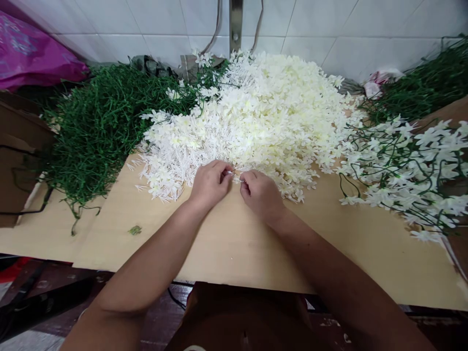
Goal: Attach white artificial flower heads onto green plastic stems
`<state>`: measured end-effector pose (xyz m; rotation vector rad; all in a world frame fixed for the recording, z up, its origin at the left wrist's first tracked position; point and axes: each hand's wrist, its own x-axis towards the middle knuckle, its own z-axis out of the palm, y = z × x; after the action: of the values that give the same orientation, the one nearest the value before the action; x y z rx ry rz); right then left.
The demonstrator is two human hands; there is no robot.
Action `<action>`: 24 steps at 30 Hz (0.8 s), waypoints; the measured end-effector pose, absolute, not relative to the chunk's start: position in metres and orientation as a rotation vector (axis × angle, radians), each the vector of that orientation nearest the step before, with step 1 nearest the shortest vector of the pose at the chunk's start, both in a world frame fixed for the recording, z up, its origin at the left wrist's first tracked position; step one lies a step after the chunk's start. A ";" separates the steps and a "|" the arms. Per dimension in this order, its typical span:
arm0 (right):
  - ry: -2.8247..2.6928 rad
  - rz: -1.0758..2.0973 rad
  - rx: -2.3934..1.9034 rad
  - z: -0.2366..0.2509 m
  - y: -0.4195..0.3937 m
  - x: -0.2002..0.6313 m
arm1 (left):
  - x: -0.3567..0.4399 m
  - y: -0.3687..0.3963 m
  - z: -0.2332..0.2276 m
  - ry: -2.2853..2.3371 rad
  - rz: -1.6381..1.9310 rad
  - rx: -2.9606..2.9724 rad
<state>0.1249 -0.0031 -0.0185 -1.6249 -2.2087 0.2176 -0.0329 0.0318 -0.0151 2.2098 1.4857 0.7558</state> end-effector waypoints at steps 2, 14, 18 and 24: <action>-2.136 0.233 -1.567 -0.021 -0.003 0.128 | -0.037 0.034 -0.014 1.546 0.862 2.185; -2.055 0.041 -1.200 -0.018 -0.009 0.134 | -0.031 0.018 -0.007 1.167 0.871 1.597; -1.939 0.220 -1.190 -0.021 -0.009 0.135 | -0.029 0.020 -0.010 1.195 0.907 1.495; -1.604 0.553 -1.187 -0.017 -0.012 0.137 | -0.028 0.023 -0.017 1.261 0.975 1.519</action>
<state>0.1368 -0.0124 -0.0167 -1.1873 -1.6040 0.5529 -0.0282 0.0234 -0.0168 1.5192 1.2608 0.9747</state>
